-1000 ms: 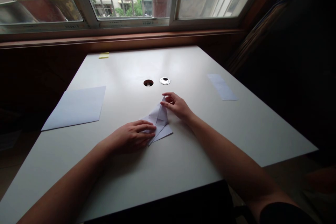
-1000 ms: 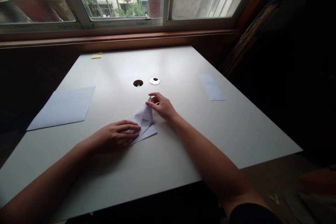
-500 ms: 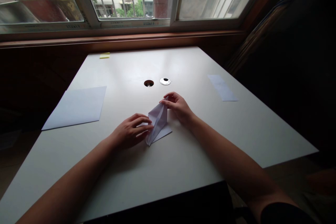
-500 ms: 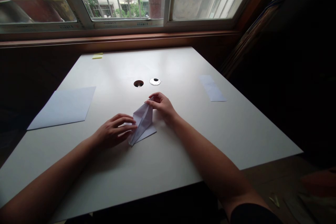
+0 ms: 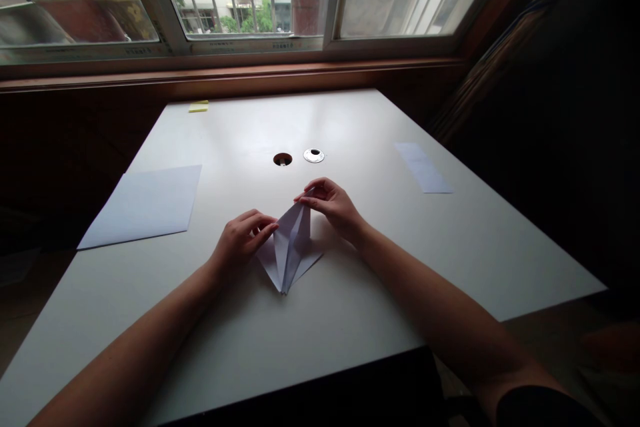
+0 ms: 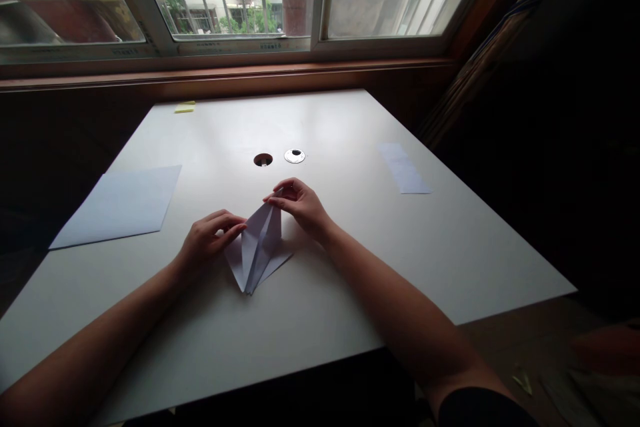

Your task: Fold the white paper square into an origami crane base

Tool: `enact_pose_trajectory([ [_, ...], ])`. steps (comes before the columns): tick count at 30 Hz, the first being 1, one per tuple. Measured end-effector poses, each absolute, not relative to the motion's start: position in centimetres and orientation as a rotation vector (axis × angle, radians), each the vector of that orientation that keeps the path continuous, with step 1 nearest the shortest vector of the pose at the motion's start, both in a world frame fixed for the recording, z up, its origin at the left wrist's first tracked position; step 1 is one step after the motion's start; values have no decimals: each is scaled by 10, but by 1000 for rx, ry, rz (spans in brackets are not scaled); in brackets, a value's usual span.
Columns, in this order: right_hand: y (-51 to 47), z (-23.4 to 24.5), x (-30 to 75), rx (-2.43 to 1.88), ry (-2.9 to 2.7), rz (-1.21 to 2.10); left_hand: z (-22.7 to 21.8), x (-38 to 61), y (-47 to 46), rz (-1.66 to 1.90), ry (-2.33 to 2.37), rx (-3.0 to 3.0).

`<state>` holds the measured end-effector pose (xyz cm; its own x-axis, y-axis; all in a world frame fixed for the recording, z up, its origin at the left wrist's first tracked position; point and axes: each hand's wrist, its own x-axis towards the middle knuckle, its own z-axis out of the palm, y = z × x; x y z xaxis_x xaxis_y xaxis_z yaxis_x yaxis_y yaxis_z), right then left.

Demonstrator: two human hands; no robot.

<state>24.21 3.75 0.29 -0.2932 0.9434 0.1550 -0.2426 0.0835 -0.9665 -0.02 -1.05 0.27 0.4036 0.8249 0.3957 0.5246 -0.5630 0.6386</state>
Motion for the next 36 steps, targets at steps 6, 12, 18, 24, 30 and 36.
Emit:
enact_pose_trajectory([
  [6,33,5,237,-770,-1340,1481,3,-1,-7,921,1150,2133],
  [12,30,9,236,-788,-1347,1436,4,-1,-6,839,1158,2094],
  [18,31,9,239,-785,-1326,1381,4,-2,-5,805,1132,2083],
  [24,31,10,240,-804,-1298,1337,4,-3,-5,796,1119,2072],
  [30,32,9,240,-797,-1277,1323,5,-3,-5,798,1099,2083],
  [36,34,6,240,-775,-1263,1310,5,-3,-4,782,1095,2080],
])
